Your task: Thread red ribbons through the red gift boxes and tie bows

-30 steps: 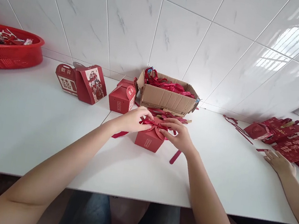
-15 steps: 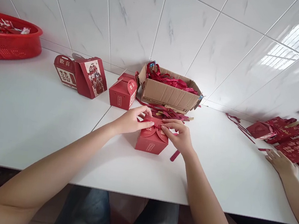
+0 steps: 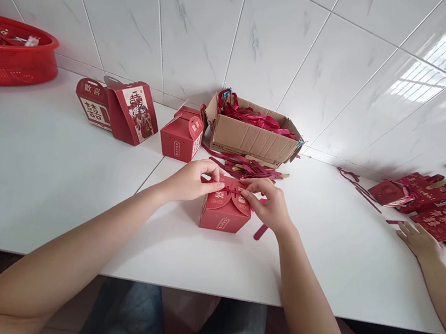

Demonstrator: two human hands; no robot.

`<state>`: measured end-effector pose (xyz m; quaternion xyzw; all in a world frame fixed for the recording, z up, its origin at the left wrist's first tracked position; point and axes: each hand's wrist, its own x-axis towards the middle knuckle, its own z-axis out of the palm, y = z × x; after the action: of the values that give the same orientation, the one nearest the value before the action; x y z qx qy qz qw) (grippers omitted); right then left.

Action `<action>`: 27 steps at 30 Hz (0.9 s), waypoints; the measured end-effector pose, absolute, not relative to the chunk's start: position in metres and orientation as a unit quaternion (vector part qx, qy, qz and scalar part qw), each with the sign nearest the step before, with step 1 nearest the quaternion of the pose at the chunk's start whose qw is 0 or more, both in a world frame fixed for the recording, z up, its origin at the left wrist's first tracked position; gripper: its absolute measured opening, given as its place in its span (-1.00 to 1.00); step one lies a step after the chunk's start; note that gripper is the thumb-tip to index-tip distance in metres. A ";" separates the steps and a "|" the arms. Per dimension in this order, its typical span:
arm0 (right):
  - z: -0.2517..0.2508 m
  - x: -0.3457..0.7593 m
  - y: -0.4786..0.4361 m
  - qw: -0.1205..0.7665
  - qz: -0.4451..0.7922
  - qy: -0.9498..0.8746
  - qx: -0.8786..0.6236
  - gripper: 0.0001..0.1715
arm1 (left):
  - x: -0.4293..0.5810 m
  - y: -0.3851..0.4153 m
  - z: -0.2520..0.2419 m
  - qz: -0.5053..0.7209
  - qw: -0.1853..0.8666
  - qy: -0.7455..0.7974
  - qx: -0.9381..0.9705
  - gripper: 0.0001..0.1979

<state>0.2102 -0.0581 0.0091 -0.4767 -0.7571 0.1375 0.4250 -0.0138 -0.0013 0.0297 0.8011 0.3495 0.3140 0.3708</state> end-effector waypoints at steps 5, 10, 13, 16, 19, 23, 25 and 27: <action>0.012 0.214 -0.059 0.397 0.165 -0.773 -0.467 -0.83 | -0.017 0.002 0.029 0.304 0.391 0.349 0.796 -0.76; 0.014 0.216 -0.060 0.431 0.315 -0.686 -0.495 -0.71 | -0.017 0.001 0.030 0.299 0.384 0.328 0.810 -0.77; 0.016 0.216 -0.059 0.421 0.403 -0.616 -0.530 -0.53 | -0.015 0.000 0.029 0.303 0.392 0.323 0.806 -0.82; 0.019 0.217 -0.058 0.400 0.432 -0.548 -0.594 -0.34 | -0.014 0.001 0.027 0.307 0.409 0.309 0.802 -0.83; 0.022 0.222 -0.057 0.358 0.429 -0.519 -0.647 -0.27 | -0.014 0.000 0.027 0.308 0.403 0.283 0.814 -0.77; 0.023 0.230 -0.060 0.311 0.420 -0.553 -0.648 -0.30 | -0.013 -0.005 0.027 0.301 0.371 0.237 0.846 -0.72; 0.021 0.234 -0.062 0.295 0.432 -0.591 -0.614 -0.30 | -0.011 -0.007 0.026 0.304 0.359 0.235 0.850 -0.70; 0.018 0.236 -0.064 0.283 0.440 -0.620 -0.585 -0.31 | -0.009 -0.008 0.024 0.317 0.348 0.249 0.846 -0.69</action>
<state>0.2356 -0.0644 0.0180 -0.5851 -0.6197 0.4398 0.2830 -0.0087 -0.0079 0.0240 0.8464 0.2486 0.3170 0.3483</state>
